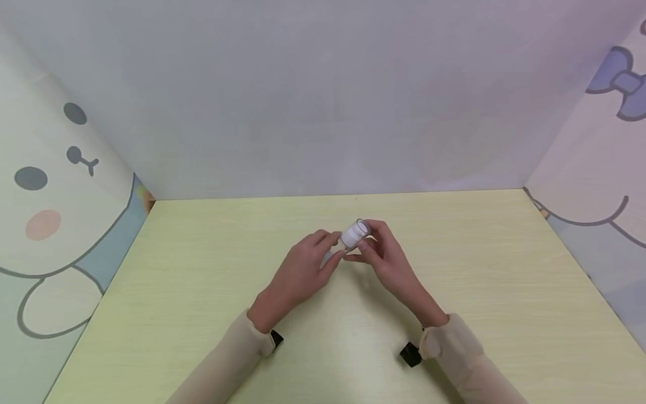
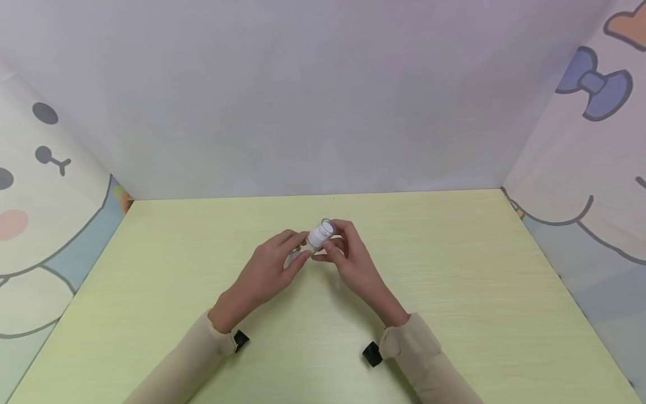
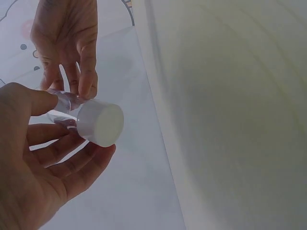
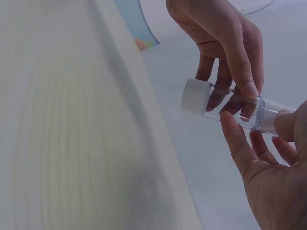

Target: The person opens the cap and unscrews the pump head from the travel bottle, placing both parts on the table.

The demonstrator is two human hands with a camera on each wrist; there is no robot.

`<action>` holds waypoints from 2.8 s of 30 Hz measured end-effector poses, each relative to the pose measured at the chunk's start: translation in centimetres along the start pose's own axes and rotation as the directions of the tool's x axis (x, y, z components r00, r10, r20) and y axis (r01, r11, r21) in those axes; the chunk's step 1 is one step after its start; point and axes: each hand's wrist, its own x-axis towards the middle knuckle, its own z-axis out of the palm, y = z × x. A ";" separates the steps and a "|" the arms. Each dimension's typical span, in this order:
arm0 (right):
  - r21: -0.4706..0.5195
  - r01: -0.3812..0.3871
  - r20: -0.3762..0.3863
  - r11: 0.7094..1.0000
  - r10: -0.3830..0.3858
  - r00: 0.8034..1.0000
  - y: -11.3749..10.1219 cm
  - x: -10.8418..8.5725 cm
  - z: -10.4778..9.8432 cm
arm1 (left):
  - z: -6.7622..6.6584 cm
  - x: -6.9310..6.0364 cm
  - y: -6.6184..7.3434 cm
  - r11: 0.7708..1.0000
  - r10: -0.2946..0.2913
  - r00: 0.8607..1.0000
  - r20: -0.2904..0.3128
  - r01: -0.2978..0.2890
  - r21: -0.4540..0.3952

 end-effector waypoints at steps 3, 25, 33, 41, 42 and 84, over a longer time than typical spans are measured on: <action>0.014 -0.005 0.008 1.000 0.004 1.000 -0.1 -0.4 0.0 | -0.1 -0.3 0.2 1.000 0.010 1.000 0.001 -0.010 -0.004; -0.150 0.010 -0.029 0.989 -0.015 0.999 -1.6 -2.0 -0.7 | -1.7 -1.0 0.6 0.996 0.083 0.994 0.071 -0.080 -0.041; -0.607 0.214 0.056 0.765 -0.228 0.972 -2.1 -2.1 -0.5 | -2.4 -1.2 0.8 0.991 0.136 0.990 0.031 -0.137 0.007; -0.746 0.287 0.117 0.602 -0.305 0.945 -2.3 -2.3 -0.2 | -2.6 -1.2 1.0 0.987 0.154 0.988 0.008 -0.154 0.052; -0.749 0.287 0.115 0.598 -0.309 0.944 -2.3 -2.3 -0.2 | -2.6 -1.3 1.1 0.986 0.153 0.988 0.005 -0.153 0.061; -0.007 -0.012 -0.171 1.000 0.011 0.985 -2.5 -2.4 -0.2 | -2.0 -1.4 2.8 0.994 0.112 0.992 0.054 -0.111 -0.023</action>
